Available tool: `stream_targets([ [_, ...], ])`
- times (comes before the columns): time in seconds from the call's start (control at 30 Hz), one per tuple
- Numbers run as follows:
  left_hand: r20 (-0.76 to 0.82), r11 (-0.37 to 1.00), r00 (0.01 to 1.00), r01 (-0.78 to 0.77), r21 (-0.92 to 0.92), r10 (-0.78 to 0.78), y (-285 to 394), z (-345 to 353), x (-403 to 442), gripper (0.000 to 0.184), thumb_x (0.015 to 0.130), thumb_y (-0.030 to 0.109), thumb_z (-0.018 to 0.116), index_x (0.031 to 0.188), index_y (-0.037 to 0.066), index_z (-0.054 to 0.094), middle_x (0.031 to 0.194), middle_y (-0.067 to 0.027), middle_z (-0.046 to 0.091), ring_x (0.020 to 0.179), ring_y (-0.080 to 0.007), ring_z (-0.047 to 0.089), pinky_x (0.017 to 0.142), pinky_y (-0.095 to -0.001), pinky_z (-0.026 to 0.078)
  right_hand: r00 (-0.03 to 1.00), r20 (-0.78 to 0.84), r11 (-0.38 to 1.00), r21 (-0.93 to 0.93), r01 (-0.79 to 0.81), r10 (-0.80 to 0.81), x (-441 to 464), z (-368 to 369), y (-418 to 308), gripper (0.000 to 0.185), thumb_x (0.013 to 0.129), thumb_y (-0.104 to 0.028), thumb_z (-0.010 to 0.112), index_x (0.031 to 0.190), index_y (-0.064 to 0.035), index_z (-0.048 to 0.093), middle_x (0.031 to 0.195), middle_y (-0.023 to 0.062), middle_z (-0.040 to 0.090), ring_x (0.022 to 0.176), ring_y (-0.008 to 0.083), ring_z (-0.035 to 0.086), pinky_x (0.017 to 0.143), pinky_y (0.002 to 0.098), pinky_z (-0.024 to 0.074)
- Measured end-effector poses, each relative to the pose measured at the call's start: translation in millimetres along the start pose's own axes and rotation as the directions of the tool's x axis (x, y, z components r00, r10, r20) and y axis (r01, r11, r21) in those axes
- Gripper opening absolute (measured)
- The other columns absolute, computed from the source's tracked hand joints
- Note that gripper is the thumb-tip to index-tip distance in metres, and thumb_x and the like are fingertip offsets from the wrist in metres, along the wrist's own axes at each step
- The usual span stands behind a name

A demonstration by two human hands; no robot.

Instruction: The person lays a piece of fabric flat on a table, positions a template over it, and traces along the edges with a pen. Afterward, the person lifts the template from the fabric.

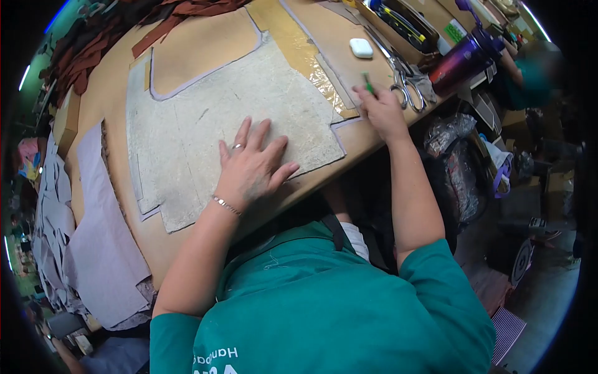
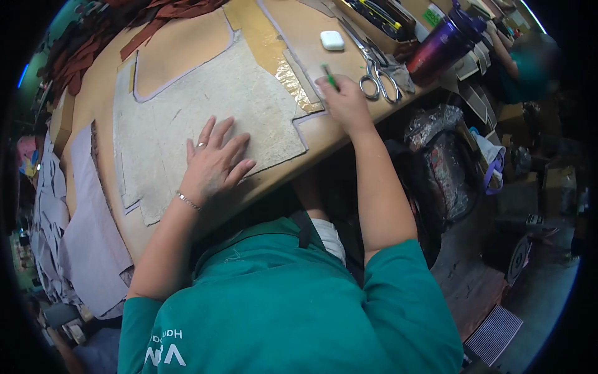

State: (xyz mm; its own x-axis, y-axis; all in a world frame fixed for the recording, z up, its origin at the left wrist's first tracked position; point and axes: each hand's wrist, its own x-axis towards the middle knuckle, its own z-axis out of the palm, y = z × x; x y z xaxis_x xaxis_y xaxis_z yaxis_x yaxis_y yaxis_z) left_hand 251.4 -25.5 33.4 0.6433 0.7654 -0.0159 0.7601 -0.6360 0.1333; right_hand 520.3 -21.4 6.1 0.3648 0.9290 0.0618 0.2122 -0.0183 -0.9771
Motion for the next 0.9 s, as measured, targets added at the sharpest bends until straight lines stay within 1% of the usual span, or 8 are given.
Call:
stream_targets([
  [0.03, -0.026, 1.0, 1.0, -0.012, 0.005, 0.012, 3, -1, 7, 0.048, 0.076, 0.048, 0.048, 0.117, 0.023, 0.044, 0.131, -0.0088, 0.027, 0.125, -0.0328, 0.016, 0.086, -0.0655, 0.02, 0.989, 0.03, 0.952, 0.266, -0.149, 0.146, -3, 0, -3, 0.023, 0.082, -0.023, 0.052, 0.085, -0.0008, 0.057, 0.069, 0.0022, 0.049, 0.057, 0.0099, 0.046, 0.054, 0.0225, 0.0392],
  [0.07, -0.051, 1.0, 0.998, -0.024, 0.009, 0.024, 7, -1, 12, 0.045, 0.077, 0.046, 0.048, 0.115, 0.022, 0.045, 0.131, -0.0087, 0.028, 0.125, -0.0321, 0.016, 0.087, -0.0656, 0.02, 0.998, -0.056, 0.976, 0.219, 0.018, -0.006, -6, 4, -3, 0.025, 0.087, -0.025, 0.046, 0.088, -0.0017, 0.055, 0.068, -0.0024, 0.044, 0.055, 0.0031, 0.038, 0.051, 0.0157, 0.0338],
  [0.17, -0.095, 0.995, 0.992, -0.084, -0.055, 0.079, 21, 5, 25, 0.038, 0.079, 0.041, 0.047, 0.111, 0.021, 0.046, 0.13, -0.0084, 0.03, 0.125, -0.0314, 0.016, 0.088, -0.0652, 0.02, 0.999, 0.023, 0.974, 0.226, 0.019, -0.025, -18, 9, -10, 0.026, 0.087, -0.026, 0.045, 0.087, -0.0021, 0.055, 0.069, -0.0016, 0.046, 0.055, 0.0037, 0.04, 0.051, 0.0148, 0.034],
  [0.3, -0.106, 0.985, 0.992, -0.086, -0.146, 0.071, 28, 18, 29, 0.036, 0.08, 0.039, 0.045, 0.112, 0.023, 0.046, 0.129, -0.0082, 0.03, 0.123, -0.0309, 0.021, 0.087, -0.0655, 0.02, 0.995, 0.072, 0.979, 0.199, 0.047, -0.062, -31, 27, -9, 0.016, 0.084, -0.019, 0.053, 0.084, -0.0025, 0.053, 0.071, -0.0001, 0.051, 0.058, 0.0046, 0.047, 0.054, 0.0166, 0.04],
  [0.53, -0.051, 0.993, 0.996, -0.072, -0.096, 0.067, 29, 17, 29, 0.041, 0.081, 0.042, 0.04, 0.121, 0.031, 0.039, 0.131, -0.0081, 0.028, 0.124, -0.0312, 0.018, 0.089, -0.064, 0.017, 0.981, 0.12, 0.987, 0.065, 0.147, -0.154, -32, 38, -11, 0.013, 0.081, -0.014, 0.056, 0.081, -0.0023, 0.051, 0.064, -0.0001, 0.051, 0.056, 0.0046, 0.047, 0.051, 0.0187, 0.0415],
  [0.67, -0.038, 0.994, 0.997, -0.073, -0.08, 0.07, 28, 19, 30, 0.042, 0.081, 0.042, 0.039, 0.122, 0.033, 0.038, 0.13, -0.0082, 0.028, 0.123, -0.0313, 0.018, 0.089, -0.0646, 0.018, 0.995, 0.026, 0.995, 0.026, 0.096, -0.097, -20, 9, 0, 0.01, 0.082, -0.014, 0.054, 0.079, -0.0043, 0.051, 0.063, -0.0014, 0.05, 0.055, 0.0051, 0.046, 0.05, 0.0188, 0.0385],
  [0.77, -0.052, 0.995, 0.996, -0.07, -0.072, 0.066, 27, 18, 31, 0.042, 0.081, 0.042, 0.039, 0.122, 0.032, 0.038, 0.13, -0.0082, 0.028, 0.123, -0.0313, 0.019, 0.088, -0.0648, 0.018, 0.98, 0.072, 0.982, 0.008, 0.187, -0.187, -21, 13, 0, 0.01, 0.081, -0.014, 0.054, 0.078, -0.0044, 0.051, 0.062, -0.0018, 0.049, 0.055, 0.0055, 0.046, 0.05, 0.0201, 0.0385],
  [0.9, -0.038, 0.995, 0.996, -0.077, -0.058, 0.074, 28, 19, 31, 0.042, 0.081, 0.042, 0.04, 0.122, 0.032, 0.037, 0.13, -0.0081, 0.028, 0.123, -0.0313, 0.019, 0.088, -0.065, 0.018, 0.974, 0.142, 0.983, -0.025, 0.182, -0.177, -23, 29, 3, 0.014, 0.08, -0.016, 0.056, 0.077, -0.0023, 0.052, 0.061, -0.0004, 0.05, 0.054, 0.0067, 0.046, 0.05, 0.0222, 0.0387],
])
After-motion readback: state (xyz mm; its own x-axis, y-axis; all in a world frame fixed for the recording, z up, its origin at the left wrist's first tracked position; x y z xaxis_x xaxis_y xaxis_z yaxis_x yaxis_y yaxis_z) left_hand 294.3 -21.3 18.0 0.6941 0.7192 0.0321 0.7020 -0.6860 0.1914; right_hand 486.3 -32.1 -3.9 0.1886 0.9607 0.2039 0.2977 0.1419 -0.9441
